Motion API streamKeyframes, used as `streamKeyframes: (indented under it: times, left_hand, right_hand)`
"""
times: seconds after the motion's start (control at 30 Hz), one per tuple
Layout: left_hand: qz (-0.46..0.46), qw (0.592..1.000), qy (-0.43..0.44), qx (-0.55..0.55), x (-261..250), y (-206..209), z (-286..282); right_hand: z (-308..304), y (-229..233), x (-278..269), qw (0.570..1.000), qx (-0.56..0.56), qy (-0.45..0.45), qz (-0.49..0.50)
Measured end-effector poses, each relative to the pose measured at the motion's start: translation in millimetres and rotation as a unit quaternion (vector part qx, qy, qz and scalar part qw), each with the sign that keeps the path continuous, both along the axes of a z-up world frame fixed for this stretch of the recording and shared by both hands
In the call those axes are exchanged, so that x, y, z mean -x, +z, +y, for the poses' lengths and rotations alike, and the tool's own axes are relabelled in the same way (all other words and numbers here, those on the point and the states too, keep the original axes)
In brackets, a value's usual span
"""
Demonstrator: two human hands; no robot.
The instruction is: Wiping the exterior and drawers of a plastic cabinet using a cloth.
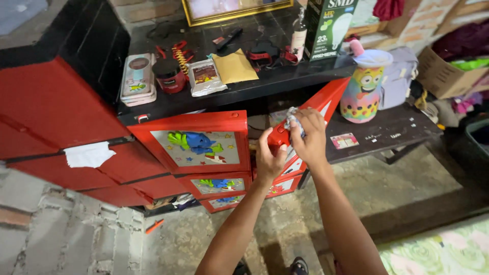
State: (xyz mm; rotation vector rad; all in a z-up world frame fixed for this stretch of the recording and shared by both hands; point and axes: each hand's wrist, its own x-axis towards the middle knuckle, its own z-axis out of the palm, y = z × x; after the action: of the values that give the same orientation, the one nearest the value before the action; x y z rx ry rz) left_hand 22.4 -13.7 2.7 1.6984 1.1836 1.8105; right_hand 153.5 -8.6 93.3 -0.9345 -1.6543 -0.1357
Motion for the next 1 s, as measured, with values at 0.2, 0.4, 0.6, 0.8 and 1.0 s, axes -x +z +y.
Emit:
streamKeyframes:
  times: [0.2, 0.4, 0.6, 0.8, 1.0]
  left_hand:
    - [0.075, 0.982, -0.106, -0.140, 21.2, 9.8, -4.4]
    - [0.057, 0.964, -0.197, -0.168, 8.9, 14.7, -10.8]
    - [0.075, 0.943, -0.249, -0.209, -14.2, 27.0, -20.5]
    - [0.112, 0.931, -0.252, -0.239, -31.6, 33.3, -24.5]
    - [0.136, 0.926, -0.268, -0.229, -27.5, 40.3, -31.7]
  right_hand:
    - [-31.7, -1.4, 4.6, 0.999, 0.028, -0.019, 0.009]
    - [-69.6, 6.8, -0.2, 0.994, 0.070, -0.086, 0.013]
    - [-108.5, 8.4, -2.8, 0.978, 0.078, -0.195, 0.007]
    - [-126.8, -46.7, -3.9, 0.968, 0.036, -0.249, 0.013]
    - [-117.8, -152.7, -13.0, 0.963, 0.009, -0.267, 0.014]
